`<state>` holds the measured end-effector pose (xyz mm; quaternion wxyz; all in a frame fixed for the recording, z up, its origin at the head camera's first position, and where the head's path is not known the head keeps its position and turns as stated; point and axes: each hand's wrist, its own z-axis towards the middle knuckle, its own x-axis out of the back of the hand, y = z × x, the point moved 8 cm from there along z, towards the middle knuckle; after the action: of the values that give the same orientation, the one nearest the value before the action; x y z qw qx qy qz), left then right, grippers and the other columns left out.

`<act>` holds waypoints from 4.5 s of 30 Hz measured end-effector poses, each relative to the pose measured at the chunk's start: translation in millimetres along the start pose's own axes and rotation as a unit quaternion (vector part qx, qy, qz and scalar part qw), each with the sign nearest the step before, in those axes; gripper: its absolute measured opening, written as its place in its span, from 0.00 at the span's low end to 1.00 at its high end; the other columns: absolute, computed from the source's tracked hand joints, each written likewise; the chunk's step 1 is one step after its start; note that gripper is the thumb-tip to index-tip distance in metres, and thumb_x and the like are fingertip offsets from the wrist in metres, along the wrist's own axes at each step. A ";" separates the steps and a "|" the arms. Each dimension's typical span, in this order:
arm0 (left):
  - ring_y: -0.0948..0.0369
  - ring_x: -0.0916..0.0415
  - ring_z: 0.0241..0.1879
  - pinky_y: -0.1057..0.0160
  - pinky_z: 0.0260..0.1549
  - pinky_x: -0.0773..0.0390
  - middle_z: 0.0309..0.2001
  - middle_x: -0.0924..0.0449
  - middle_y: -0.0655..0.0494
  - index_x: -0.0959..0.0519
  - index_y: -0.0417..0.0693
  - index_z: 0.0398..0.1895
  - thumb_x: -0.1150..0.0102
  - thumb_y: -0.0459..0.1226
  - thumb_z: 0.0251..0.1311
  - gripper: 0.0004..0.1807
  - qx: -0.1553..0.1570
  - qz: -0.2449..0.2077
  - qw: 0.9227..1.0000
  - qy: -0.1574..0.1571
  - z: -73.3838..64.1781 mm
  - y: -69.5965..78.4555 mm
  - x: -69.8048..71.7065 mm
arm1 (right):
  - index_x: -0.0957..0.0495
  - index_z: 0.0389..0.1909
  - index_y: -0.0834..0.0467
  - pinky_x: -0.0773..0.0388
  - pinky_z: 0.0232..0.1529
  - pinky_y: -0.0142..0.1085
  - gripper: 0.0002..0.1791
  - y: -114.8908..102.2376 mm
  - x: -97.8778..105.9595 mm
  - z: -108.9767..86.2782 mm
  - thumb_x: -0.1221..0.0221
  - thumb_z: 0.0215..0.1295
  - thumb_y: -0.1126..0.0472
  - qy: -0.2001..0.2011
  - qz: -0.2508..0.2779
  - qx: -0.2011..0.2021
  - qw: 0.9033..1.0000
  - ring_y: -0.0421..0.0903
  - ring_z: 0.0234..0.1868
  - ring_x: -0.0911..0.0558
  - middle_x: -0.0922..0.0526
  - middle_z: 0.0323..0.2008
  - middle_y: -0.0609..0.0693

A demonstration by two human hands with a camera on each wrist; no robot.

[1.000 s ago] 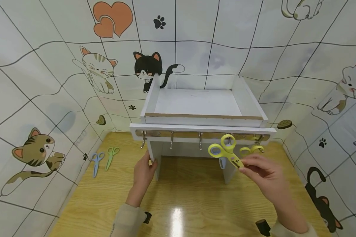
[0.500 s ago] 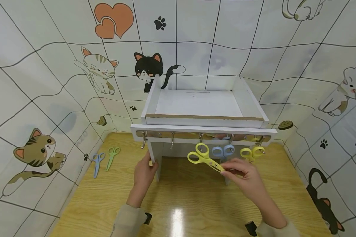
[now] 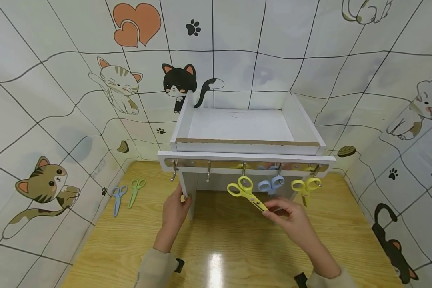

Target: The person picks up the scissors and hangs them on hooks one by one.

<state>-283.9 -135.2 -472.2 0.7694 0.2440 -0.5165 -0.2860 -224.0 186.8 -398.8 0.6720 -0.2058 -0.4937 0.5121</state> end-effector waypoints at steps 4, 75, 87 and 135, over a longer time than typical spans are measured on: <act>0.48 0.12 0.40 0.50 0.33 0.13 0.49 0.13 0.44 0.26 0.50 0.55 0.39 0.34 0.63 0.17 0.000 -0.002 1.000 0.000 -0.1 0.2 0.2 | 0.15 0.39 0.58 0.17 0.33 0.28 0.08 8.8 -3.7 -3.9 0.34 0.60 0.70 -0.009 -0.013 -0.013 1.000 0.29 0.36 0.18 0.14 0.33 0.54; 0.38 0.27 0.63 0.40 0.57 0.23 0.67 0.28 0.38 0.35 0.43 0.73 0.42 0.43 0.70 0.31 0.014 -0.001 0.984 -0.178 21.3 -90.8 50.2 | 0.30 0.57 0.71 0.16 0.44 0.55 0.15 129.1 1.0 -25.6 0.48 0.73 0.69 0.064 -0.174 -0.137 0.973 0.70 0.52 0.18 0.20 0.52 0.74; 0.34 0.26 0.56 0.49 0.33 0.20 0.70 0.38 0.30 0.41 0.34 0.72 0.50 0.43 0.73 0.32 0.203 0.165 0.937 -0.233 8.3 -210.7 80.1 | 0.30 0.55 0.72 0.15 0.42 0.54 0.14 129.1 2.4 -24.4 0.49 0.73 0.70 0.073 -0.178 -0.128 0.973 0.70 0.50 0.17 0.19 0.50 0.74; 0.52 0.17 0.34 0.55 0.39 0.17 0.37 0.16 0.36 0.30 0.21 0.58 0.44 0.34 0.65 0.25 0.273 -0.015 0.943 -0.187 22.3 -250.3 56.8 | 0.29 0.54 0.70 0.15 0.35 0.50 0.13 128.0 -1.9 -26.7 0.48 0.74 0.67 0.064 -0.199 -0.156 0.965 0.64 0.43 0.14 0.17 0.46 0.71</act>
<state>-334.6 -355.9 -595.2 0.5581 0.3946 -0.7058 -0.1865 -262.7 241.3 -511.2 0.7504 -0.2383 -0.5544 0.2698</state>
